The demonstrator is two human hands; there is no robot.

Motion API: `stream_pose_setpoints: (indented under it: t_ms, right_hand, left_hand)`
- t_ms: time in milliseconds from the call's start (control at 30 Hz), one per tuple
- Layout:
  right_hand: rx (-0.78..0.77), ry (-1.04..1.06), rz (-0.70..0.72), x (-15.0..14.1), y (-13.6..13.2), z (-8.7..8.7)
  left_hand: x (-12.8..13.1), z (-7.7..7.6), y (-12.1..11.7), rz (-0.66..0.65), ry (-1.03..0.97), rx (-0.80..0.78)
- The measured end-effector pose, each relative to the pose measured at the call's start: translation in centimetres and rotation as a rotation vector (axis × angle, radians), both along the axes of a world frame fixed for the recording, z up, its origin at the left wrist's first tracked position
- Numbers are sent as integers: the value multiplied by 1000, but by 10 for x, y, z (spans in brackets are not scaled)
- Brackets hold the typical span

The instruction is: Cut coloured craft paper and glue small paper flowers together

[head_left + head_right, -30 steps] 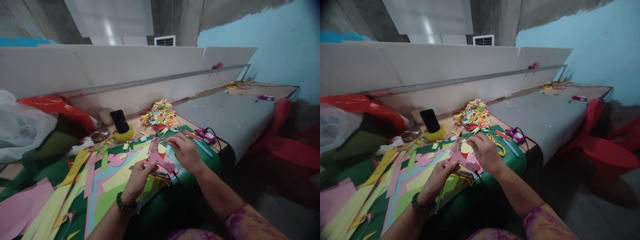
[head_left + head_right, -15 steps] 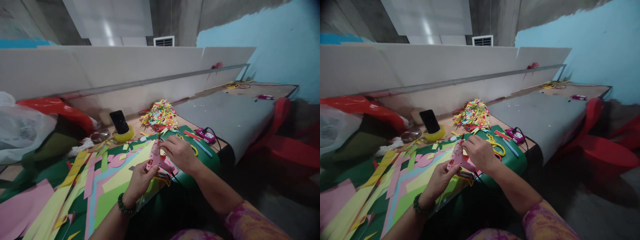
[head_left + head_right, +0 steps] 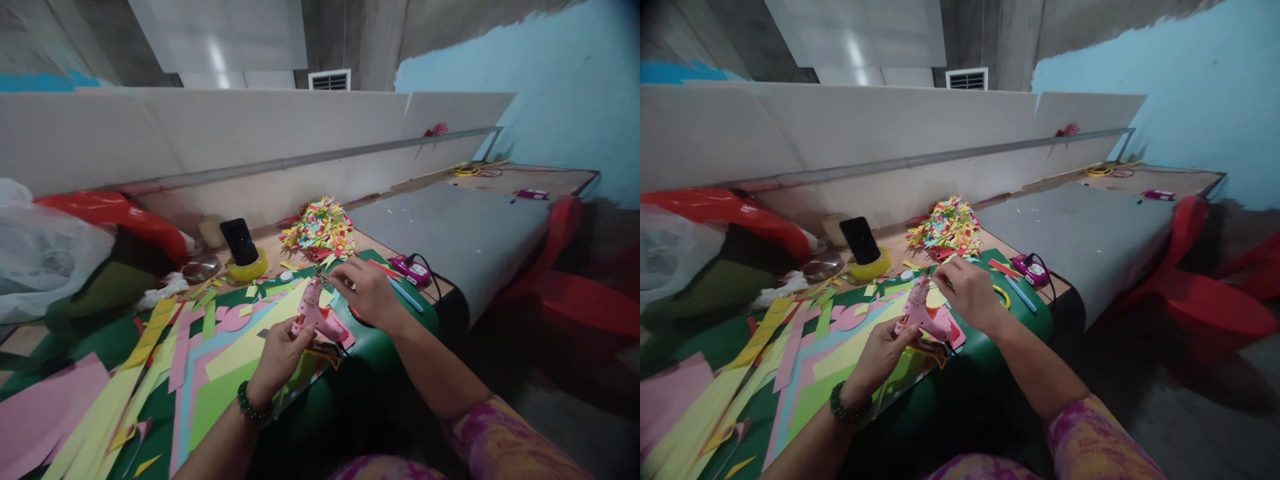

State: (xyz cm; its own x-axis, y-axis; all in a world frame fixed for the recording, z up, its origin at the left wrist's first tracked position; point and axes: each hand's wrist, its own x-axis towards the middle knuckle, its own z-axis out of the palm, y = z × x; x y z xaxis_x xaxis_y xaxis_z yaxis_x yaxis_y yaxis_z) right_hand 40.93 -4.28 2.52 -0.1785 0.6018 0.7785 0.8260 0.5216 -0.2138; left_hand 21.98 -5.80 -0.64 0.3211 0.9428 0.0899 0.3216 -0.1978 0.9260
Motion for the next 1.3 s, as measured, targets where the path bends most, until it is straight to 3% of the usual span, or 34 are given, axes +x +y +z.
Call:
stream_pose_setpoints:
  t_ms: [67,233,333,533,767,900,1100,1300]
  right_hand:
    - [-35,-5,77,-3,-4,-1]
    - [-32,-76,37,-9,-5,-5]
    - [0,-183,9,-10,-3,-2]
    - [25,-438,39,-6,-1,1]
    - [49,-467,43,-1,-2,3]
    - [67,-529,-8,-2,5,5]
    - [91,-290,-203,8,7,5]
    - [54,-285,77,-11,-19,-7]
  left_hand:
    - [0,0,-1,-6,4,21]
    - [2,2,-5,-38,-4,58]
    - [4,4,-8,-89,-55,18]
    - [4,0,-6,-52,-73,13]
    - [6,0,-8,-118,-139,-95]
    - [6,-1,-7,-62,-94,-66]
    - [3,-2,-3,39,-31,-15]
    - [6,2,-5,44,-14,17]
